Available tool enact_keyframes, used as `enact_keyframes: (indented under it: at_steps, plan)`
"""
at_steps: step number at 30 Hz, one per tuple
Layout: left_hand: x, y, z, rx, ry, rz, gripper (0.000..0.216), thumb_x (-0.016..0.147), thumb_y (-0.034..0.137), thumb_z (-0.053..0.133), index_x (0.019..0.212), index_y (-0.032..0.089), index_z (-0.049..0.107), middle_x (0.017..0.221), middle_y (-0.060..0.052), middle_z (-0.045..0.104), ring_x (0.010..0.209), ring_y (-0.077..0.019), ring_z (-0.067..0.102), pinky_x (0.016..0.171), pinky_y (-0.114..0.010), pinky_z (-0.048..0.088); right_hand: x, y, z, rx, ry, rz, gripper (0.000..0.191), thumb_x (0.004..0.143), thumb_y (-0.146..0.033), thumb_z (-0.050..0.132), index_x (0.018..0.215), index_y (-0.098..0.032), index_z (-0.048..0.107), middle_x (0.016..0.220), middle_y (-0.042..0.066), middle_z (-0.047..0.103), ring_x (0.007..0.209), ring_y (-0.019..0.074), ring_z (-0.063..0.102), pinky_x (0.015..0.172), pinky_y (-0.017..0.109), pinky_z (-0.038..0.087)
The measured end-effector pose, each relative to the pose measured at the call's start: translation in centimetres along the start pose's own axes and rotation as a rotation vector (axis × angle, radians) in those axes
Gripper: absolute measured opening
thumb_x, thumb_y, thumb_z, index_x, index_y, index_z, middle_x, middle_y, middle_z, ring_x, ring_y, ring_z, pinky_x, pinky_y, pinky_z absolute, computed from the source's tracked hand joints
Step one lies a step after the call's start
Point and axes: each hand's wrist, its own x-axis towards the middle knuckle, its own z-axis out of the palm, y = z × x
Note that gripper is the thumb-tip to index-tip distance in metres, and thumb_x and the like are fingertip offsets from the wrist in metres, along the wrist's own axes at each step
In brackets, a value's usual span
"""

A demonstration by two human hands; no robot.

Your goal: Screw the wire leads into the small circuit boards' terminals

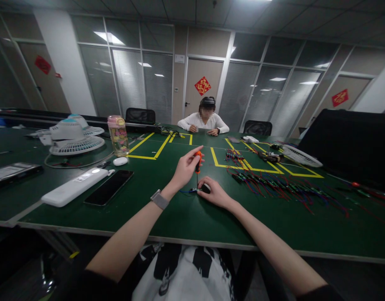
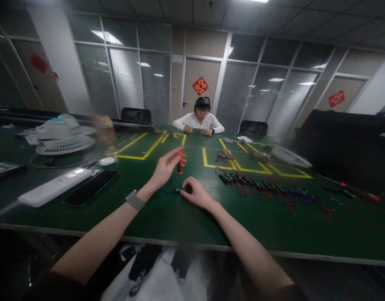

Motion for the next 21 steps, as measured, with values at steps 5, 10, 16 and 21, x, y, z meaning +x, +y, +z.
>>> enact_keyframes:
  at_steps: [5, 10, 16, 21]
  plan:
    - [-0.34, 0.29, 0.11, 0.236, 0.062, 0.13, 0.031, 0.085, 0.03, 0.057, 0.115, 0.026, 0.064, 0.106, -0.005, 0.052, 0.094, -0.0139, 0.056, 0.081, -0.025, 0.05, 0.02, -0.03, -0.01, 0.004, 0.0, -0.01, 0.008, 0.076, -0.016, 0.064, 0.081, -0.019, 0.058, 0.091, 0.004, 0.06, 0.086, 0.0184, 0.058, 0.083, 0.034, 0.046]
    - [-0.32, 0.16, 0.38, -0.002, -0.05, 0.042, 0.039, 0.092, 0.026, 0.043, 0.129, 0.024, 0.052, 0.11, -0.006, 0.058, 0.09, -0.0141, 0.06, 0.077, -0.027, 0.052, 0.03, -0.13, -0.06, 0.013, 0.003, -0.01, 0.007, 0.076, -0.016, 0.064, 0.08, -0.018, 0.058, 0.09, 0.005, 0.06, 0.085, 0.0182, 0.057, 0.083, 0.034, 0.046]
    - [-0.38, 0.26, 0.28, 0.225, 0.087, 0.134, 0.034, 0.079, 0.031, 0.065, 0.112, 0.024, 0.066, 0.102, -0.004, 0.052, 0.092, -0.014, 0.056, 0.079, -0.024, 0.049, 0.02, -0.13, 0.0, 0.008, 0.018, -0.006, 0.008, 0.075, -0.017, 0.066, 0.079, -0.018, 0.059, 0.09, 0.004, 0.061, 0.084, 0.0178, 0.057, 0.082, 0.033, 0.046]
    - [-0.09, 0.47, 0.24, -0.166, -0.098, 0.001, 0.039, 0.09, 0.035, 0.045, 0.126, 0.023, 0.056, 0.117, -0.008, 0.056, 0.092, -0.017, 0.062, 0.078, -0.031, 0.052, 0.0, -0.14, -0.02, 0.009, 0.016, -0.028, 0.006, 0.076, -0.017, 0.065, 0.08, -0.018, 0.06, 0.089, 0.004, 0.061, 0.084, 0.0177, 0.058, 0.081, 0.032, 0.046]
